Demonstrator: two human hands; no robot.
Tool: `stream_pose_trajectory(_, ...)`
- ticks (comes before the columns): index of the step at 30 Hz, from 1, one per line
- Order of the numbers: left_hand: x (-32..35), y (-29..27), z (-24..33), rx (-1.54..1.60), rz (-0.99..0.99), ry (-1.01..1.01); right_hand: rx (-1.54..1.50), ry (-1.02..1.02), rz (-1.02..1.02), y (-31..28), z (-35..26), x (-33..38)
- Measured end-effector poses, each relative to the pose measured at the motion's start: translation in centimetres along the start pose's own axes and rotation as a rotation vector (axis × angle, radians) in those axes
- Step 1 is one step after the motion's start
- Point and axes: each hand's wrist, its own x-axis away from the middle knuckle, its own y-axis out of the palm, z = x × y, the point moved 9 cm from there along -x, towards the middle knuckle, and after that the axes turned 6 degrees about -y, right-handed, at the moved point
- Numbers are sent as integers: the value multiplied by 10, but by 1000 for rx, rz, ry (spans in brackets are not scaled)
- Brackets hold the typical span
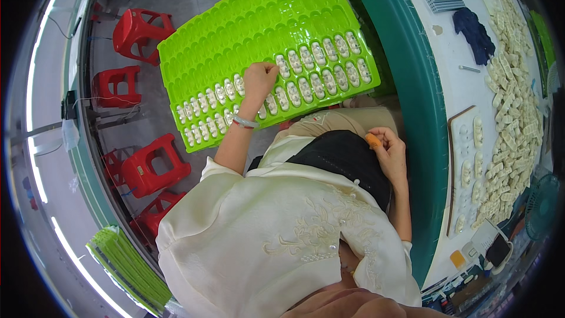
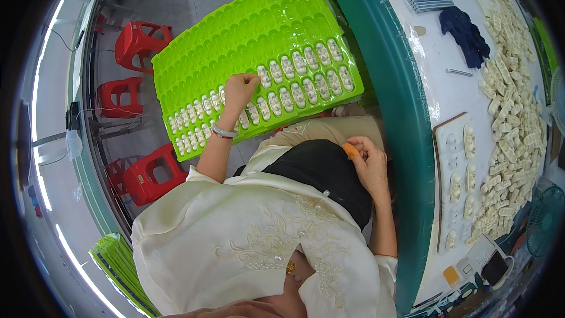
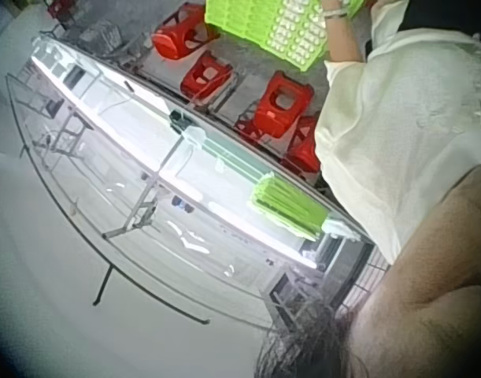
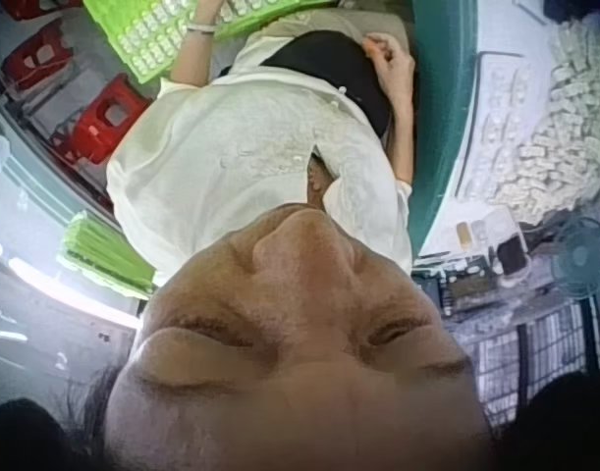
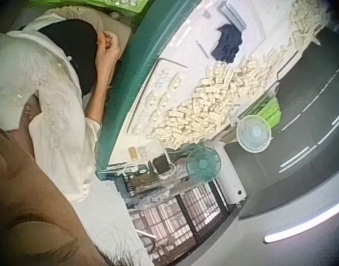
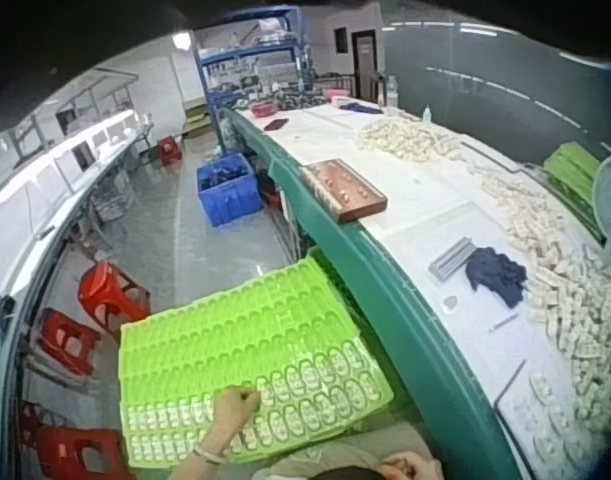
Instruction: The recorder is assembling small plastic housing components by applying adhesive and fitting parts together.
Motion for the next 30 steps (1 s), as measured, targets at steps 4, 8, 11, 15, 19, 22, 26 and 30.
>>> stream_pose_trajectory(4,-5,-2,-1,-38,1,-39,-45,-19,-1,3,2,-1)
stream_pose_trajectory(8,-10,1,-12,13,-74,-125,-75,-16,-1,5,-1,-1)
stream_pose_trajectory(11,-10,0,-18,10,-69,-159,-99,-16,0,6,1,1)
stream_pose_trajectory(15,-6,1,-13,-79,-76,-136,-96,7,-17,4,8,0)
stream_pose_trajectory(19,-4,2,-16,-1,-35,-147,-45,40,-23,-1,9,2)
stream_pose_trajectory(22,-7,2,4,29,-21,-50,-78,46,77,-11,8,12)
stream_pose_trajectory(26,-12,-2,35,103,-111,96,47,-91,130,-36,-34,32)
stream_pose_trajectory(30,19,-3,190,204,-273,262,321,-142,323,-110,-91,82)
